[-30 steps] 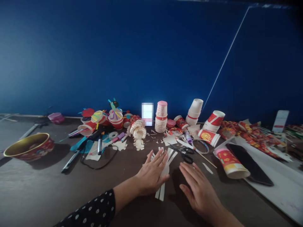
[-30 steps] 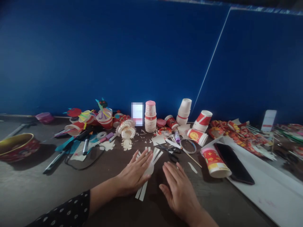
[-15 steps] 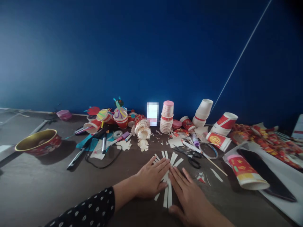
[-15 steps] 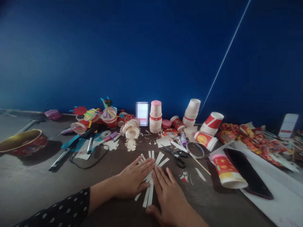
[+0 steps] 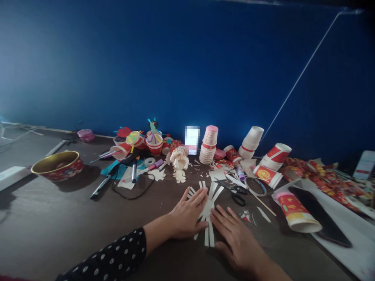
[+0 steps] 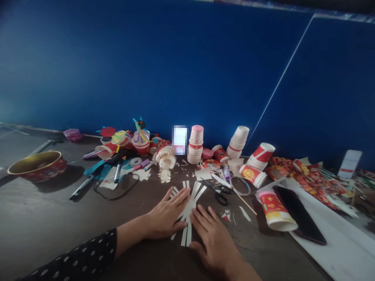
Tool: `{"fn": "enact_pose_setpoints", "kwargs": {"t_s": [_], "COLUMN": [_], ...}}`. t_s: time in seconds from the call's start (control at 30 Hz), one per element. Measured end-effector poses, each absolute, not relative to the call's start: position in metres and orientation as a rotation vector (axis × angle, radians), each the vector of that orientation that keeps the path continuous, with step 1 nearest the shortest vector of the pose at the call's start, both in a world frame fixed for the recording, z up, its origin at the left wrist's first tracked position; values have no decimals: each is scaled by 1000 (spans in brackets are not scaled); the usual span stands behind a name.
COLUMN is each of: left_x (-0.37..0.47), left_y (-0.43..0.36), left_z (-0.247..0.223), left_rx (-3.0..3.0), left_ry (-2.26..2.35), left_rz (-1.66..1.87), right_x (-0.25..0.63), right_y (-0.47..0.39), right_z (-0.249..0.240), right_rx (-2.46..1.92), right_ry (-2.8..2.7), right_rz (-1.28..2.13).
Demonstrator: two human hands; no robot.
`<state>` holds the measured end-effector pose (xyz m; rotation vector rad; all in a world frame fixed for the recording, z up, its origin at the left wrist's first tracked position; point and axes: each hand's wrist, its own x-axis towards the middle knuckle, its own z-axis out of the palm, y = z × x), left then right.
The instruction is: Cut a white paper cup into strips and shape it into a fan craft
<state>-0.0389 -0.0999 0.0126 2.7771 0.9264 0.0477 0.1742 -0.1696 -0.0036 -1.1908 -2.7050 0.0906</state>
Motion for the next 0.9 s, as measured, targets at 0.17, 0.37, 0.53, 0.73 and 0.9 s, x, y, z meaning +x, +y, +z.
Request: {"fn": "enact_pose_setpoints", "kwargs": {"t_s": [0.17,0.37,0.53,0.73,0.9], "left_x": [-52,-63,-63,-64,-60], "left_y": [-94,-90,-89,-85,-94], "left_z": [19,17,16,19,15], "left_rx": [2835,2758,2748,2759,2808], "left_ry": [586,489,461,457,514], "left_rz": [120,92,67,31,46], "right_x": [173,174,171,168,172], "right_y": [-169,-167,-165,-167,-168], "right_z": [-3,-2,9,13,5], "right_rx": [-1224,-1203,-1215,-1260,-1333], "right_ry": [-2729,-2719,-2709,-2600,-2525], "right_rz": [103,138,153,147,162]}}
